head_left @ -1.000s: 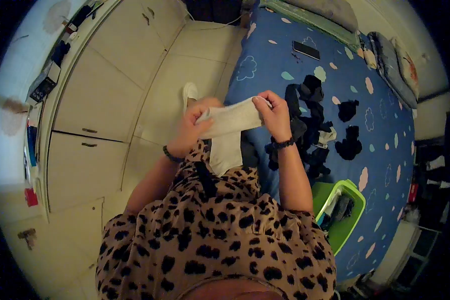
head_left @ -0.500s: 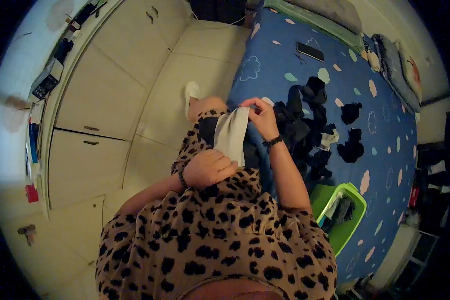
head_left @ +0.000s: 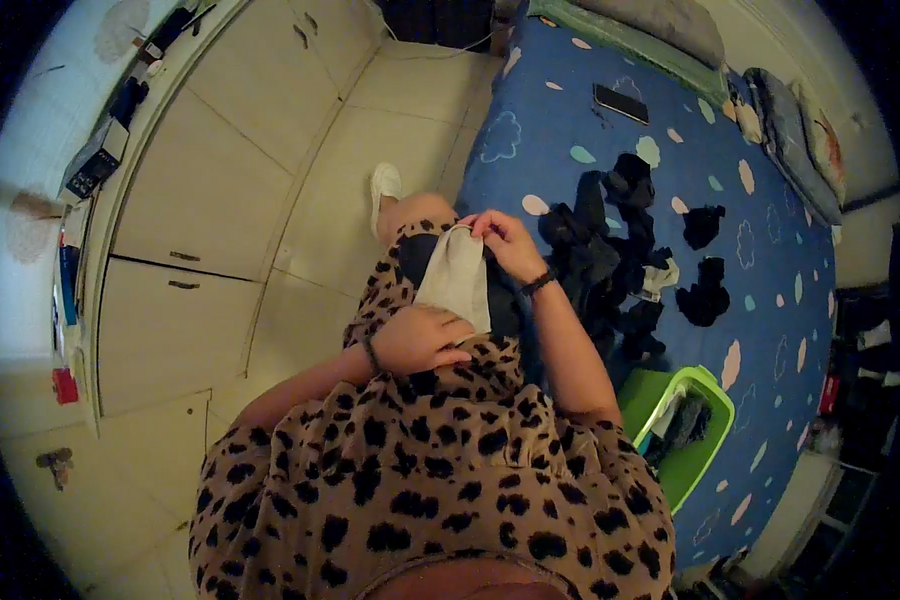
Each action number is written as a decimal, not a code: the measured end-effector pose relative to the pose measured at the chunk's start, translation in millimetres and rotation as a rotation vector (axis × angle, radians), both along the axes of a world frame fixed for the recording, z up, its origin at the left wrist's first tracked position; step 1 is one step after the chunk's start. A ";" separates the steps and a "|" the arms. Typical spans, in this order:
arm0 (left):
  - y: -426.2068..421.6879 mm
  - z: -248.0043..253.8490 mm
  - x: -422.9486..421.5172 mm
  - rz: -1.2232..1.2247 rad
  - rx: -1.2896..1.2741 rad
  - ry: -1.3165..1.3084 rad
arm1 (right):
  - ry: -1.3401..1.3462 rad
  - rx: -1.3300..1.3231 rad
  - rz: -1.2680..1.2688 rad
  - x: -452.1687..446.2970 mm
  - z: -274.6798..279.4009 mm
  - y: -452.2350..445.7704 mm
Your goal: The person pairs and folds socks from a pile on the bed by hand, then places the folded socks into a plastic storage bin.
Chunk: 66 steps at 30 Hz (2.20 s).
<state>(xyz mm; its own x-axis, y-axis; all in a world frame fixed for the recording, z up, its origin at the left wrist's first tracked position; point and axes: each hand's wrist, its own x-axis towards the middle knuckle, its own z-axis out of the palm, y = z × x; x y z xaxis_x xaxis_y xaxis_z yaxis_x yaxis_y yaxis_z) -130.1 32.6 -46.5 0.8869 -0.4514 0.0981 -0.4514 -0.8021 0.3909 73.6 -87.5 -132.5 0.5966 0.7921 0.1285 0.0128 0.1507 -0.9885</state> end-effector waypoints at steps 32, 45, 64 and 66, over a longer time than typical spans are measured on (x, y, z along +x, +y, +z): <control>32.7 -5.4 9.2 0.058 0.023 -0.124 | -0.262 -0.436 -0.289 -68.3 16.8 -28.4; 43.8 -9.9 8.5 0.043 -0.042 -0.075 | -0.265 -0.475 -0.129 -95.6 84.2 -59.3; 19.0 -18.6 -6.2 0.163 -0.290 -0.073 | -0.766 -0.345 -0.195 -106.4 88.7 -63.0; 16.9 -13.0 -7.4 0.421 -0.488 0.106 | -0.719 -0.300 -0.246 -111.2 89.4 -61.3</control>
